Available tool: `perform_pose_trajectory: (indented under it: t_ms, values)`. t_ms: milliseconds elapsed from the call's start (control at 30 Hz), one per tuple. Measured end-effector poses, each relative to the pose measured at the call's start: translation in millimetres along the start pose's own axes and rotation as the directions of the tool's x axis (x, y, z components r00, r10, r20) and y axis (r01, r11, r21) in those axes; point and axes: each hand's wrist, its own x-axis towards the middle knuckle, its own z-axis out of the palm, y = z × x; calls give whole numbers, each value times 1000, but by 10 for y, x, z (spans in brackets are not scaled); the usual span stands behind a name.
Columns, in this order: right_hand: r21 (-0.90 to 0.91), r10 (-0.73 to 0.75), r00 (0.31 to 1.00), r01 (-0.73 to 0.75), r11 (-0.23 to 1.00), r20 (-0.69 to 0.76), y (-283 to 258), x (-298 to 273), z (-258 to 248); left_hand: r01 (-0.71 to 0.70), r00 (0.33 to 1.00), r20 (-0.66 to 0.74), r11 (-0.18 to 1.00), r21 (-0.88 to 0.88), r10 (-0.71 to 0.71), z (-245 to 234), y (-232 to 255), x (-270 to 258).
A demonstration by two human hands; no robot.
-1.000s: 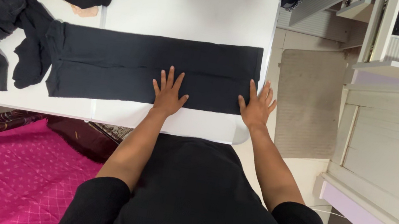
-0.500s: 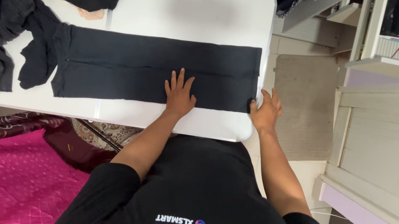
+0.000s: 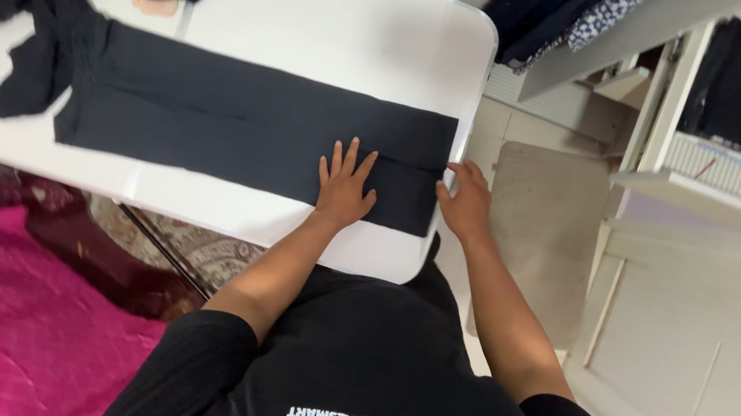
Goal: The person folds a black t-shirt on a white table and then places it into an open closet drawer.
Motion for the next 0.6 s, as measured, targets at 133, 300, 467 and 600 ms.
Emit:
perform_pose_trajectory:
  t_ms: [133,300,467,600]
  values:
    - [28,-153,984,151,988,87,198,263,-196,123,992,12,992,7,-123,164,378,83]
    - [95,-306,943,296,951,129,443,645,-436,245,969,-1,969,-40,-245,411,881,169]
    - [164,-394,904,369,915,166,507,964,-481,247,966,-45,963,-107,-253,657,1195,126]
    - [81,-329,899,319,944,288,431,1156,-384,240,960,-119,963,-125,-255,728,1316,26]
